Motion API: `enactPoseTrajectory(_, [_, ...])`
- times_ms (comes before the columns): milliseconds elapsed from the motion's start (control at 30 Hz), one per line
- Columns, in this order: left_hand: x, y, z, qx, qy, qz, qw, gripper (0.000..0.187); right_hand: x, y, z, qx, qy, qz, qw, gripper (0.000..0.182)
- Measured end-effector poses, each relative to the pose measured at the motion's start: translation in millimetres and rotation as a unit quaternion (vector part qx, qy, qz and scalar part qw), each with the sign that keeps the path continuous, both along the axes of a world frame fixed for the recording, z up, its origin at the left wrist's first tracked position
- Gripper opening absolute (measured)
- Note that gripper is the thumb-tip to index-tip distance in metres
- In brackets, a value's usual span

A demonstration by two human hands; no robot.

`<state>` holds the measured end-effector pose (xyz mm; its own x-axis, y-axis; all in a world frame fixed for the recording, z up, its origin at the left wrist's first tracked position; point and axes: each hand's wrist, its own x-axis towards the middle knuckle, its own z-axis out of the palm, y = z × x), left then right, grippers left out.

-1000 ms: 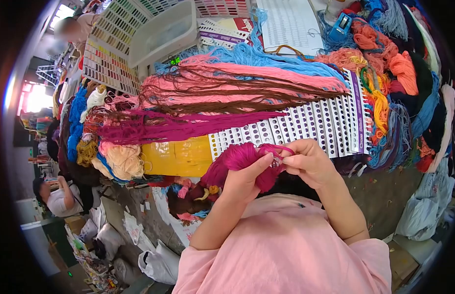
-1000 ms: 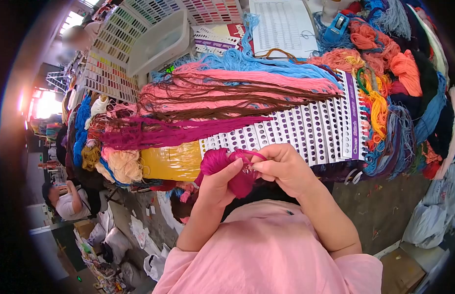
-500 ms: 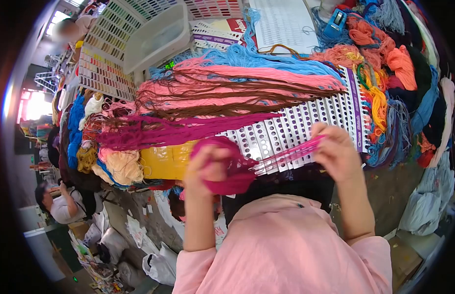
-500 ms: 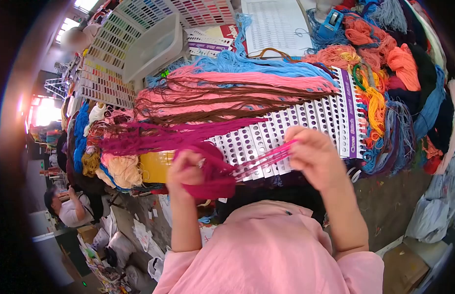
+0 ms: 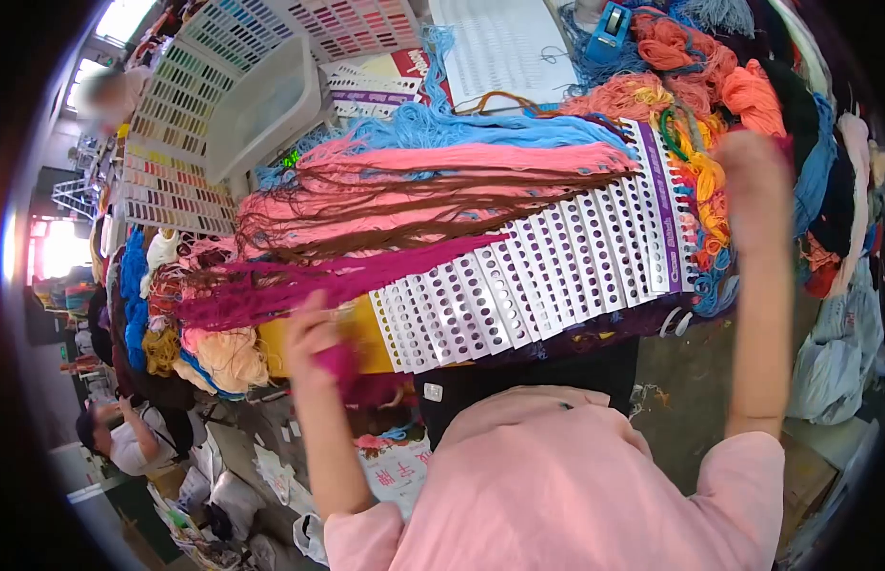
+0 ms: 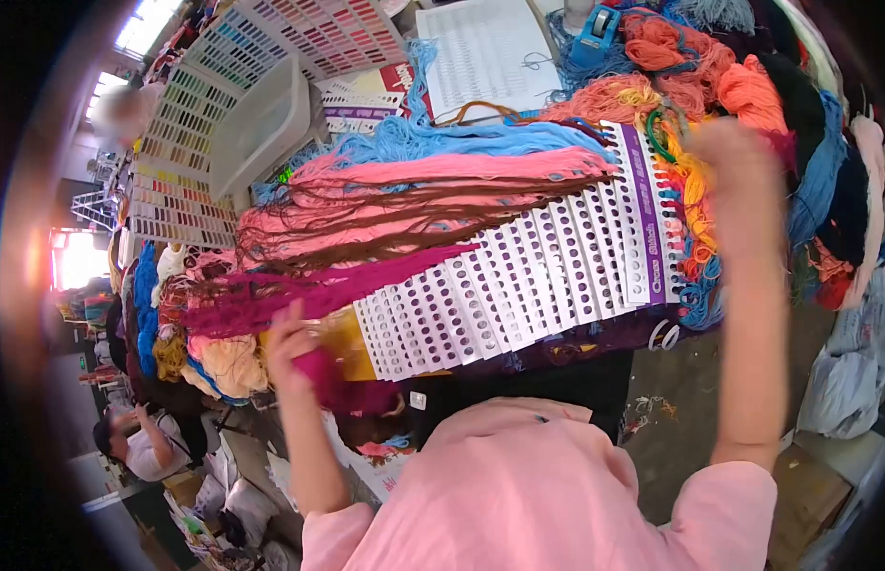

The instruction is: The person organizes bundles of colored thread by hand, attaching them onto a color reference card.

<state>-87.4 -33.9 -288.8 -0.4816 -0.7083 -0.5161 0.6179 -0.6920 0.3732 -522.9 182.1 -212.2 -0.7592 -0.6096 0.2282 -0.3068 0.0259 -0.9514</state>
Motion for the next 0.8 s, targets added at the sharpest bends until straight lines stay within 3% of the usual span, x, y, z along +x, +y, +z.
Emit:
enactPoseTrajectory(33, [-46,9,0,0.011,0.067,-0.115,0.991,0.022,18,-17,-23,0.076,-0.018,0.066,0.995,0.014])
enactPoseTrajectory(67, [-85,18,1,-0.028,-0.119,-0.14,0.983,0.021,36,-37,-51,0.089,-0.109,0.127,0.982,0.011])
enactPoseTrajectory(100, [-115,23,-3,-0.053,-0.168,-0.203,0.963,0.02,53,-51,-68,0.115,-0.13,0.183,0.968,0.008])
enactPoseTrajectory(133, [-140,29,-8,-0.078,-0.217,-0.263,0.937,0.019,65,-63,-103,0.082,-0.069,0.19,0.976,0.009])
enactPoseTrajectory(200, [-178,43,-22,-0.151,-0.303,-0.348,0.874,0.018,93,-74,-116,0.109,-0.007,0.146,0.983,0.011])
enactPoseTrajectory(267, [-197,49,-45,-0.17,-0.351,-0.385,0.837,0.018,108,-76,-130,0.135,0.157,0.128,0.97,0.009])
enactPoseTrajectory(300, [-205,51,-53,-0.198,-0.387,-0.389,0.812,0.015,113,-76,-132,0.126,0.244,0.1,0.956,0.012])
enactPoseTrajectory(433, [-209,60,-33,-0.24,-0.448,-0.387,0.769,0.015,105,-69,-122,0.123,0.208,0.113,0.964,0.014])
enactPoseTrajectory(533, [-193,64,-19,-0.342,-0.439,-0.356,0.75,0.015,105,-67,-125,0.092,0.219,0.123,0.963,0.014])
enactPoseTrajectory(667, [-211,61,-33,-0.292,-0.421,-0.372,0.774,0.016,109,-69,-134,0.09,0.244,0.124,0.957,0.015])
enactPoseTrajectory(700, [-219,62,-38,-0.29,-0.407,-0.413,0.761,0.016,108,-69,-132,0.08,0.246,0.122,0.958,0.016])
enactPoseTrajectory(800, [-224,67,-37,-0.275,-0.452,-0.398,0.75,0.015,100,-66,-123,0.083,0.209,0.11,0.968,0.017])
